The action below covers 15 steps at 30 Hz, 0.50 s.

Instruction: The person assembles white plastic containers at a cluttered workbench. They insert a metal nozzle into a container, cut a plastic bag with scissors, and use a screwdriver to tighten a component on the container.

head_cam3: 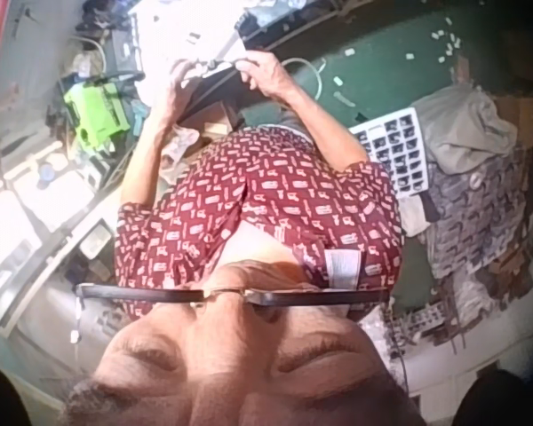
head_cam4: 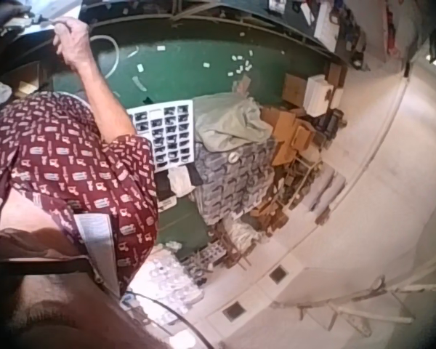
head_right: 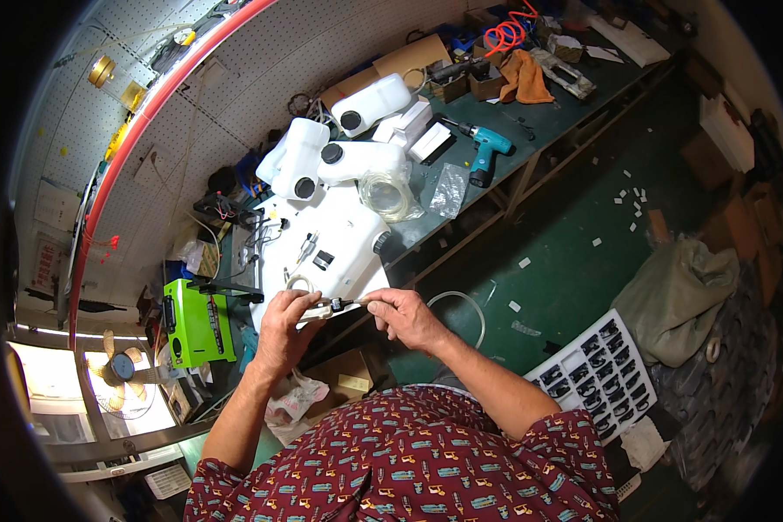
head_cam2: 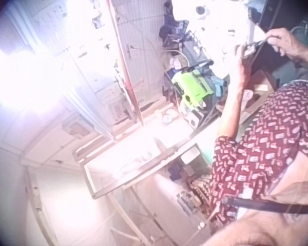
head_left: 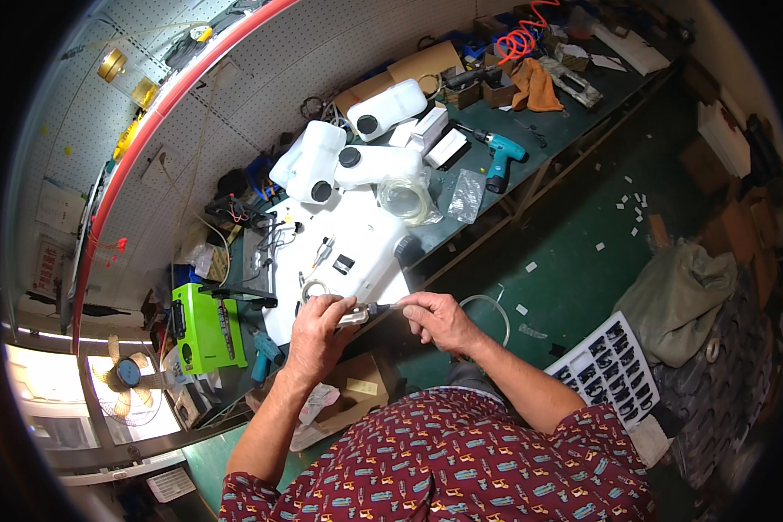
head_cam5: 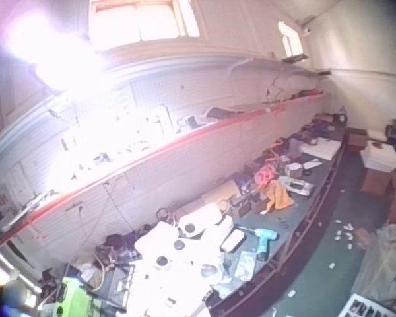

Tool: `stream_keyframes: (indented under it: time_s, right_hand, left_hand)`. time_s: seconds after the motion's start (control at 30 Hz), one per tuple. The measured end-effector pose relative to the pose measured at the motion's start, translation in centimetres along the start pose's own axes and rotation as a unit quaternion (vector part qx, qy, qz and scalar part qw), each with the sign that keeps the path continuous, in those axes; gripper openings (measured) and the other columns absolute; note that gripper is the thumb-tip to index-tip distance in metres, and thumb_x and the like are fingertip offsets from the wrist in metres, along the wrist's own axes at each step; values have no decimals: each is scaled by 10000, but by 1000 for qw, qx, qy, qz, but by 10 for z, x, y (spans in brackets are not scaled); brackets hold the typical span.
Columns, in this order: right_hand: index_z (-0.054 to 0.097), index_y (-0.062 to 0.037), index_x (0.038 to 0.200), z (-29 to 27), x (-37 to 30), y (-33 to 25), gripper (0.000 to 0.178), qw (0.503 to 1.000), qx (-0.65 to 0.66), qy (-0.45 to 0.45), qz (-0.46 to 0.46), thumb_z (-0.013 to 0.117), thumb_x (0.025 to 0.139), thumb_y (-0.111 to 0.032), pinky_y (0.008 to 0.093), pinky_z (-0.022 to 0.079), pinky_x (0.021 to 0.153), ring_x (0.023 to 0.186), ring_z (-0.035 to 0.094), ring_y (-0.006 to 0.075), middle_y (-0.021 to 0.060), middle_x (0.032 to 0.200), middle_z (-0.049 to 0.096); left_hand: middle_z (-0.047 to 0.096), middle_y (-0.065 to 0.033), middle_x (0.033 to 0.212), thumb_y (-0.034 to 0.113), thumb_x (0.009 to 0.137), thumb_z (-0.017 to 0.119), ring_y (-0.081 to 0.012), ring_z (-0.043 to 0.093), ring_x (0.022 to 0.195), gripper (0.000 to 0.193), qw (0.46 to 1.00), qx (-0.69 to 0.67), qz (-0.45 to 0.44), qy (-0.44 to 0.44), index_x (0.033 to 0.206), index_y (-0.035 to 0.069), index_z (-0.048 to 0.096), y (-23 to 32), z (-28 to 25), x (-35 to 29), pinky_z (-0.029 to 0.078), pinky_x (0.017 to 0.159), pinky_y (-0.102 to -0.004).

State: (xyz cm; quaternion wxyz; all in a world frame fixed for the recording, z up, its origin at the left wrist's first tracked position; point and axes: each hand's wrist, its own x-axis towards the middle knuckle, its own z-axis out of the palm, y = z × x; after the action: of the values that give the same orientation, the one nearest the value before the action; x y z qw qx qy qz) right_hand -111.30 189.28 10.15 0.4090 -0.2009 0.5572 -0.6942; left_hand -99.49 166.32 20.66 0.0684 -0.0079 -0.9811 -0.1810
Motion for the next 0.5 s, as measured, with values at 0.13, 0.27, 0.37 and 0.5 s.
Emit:
stream_keyframes:
  time_s: [0.13, 0.27, 0.37, 0.5]
  right_hand:
    - [703, -5, 1275, -5, 4, 3, 310, 999, 38, -21, 9, 620, 1090, -239, 203, 517, 553, 621, 581, 53, 1, 784, 640]
    - [697, 1, 1284, -8, 7, 7, 323, 998, 60, -34, 4, 616, 1089, -244, 211, 507, 548, 610, 566, 58, 5, 776, 636]
    - [696, 6, 1276, -11, 6, 8, 321, 998, 60, -36, 3, 614, 1089, -242, 213, 509, 549, 610, 570, 59, 10, 785, 640]
    - [685, 4, 1263, -18, 6, 13, 304, 998, 51, -24, 4, 605, 1091, -233, 218, 513, 556, 615, 586, 68, 21, 802, 648]
  left_hand:
    - [690, -128, 1128, 48, 739, 864, -351, 655, 1038, 530, 1000, -9, 10, 4, 1246, 62, 710, 2, -3, 7, 539, 898, -450]
    - [691, -130, 1129, 46, 746, 860, -352, 653, 1050, 521, 1000, -12, 12, 0, 1245, 67, 712, 3, -5, 12, 533, 912, -457]
    - [693, -133, 1138, 46, 758, 854, -350, 652, 1062, 511, 1000, -17, 11, -4, 1248, 68, 710, 0, 0, 11, 527, 922, -454]
    - [698, -142, 1144, 49, 794, 831, -343, 652, 1068, 486, 995, -98, -4, 20, 1260, 51, 690, -16, 29, 3, 518, 937, -439]
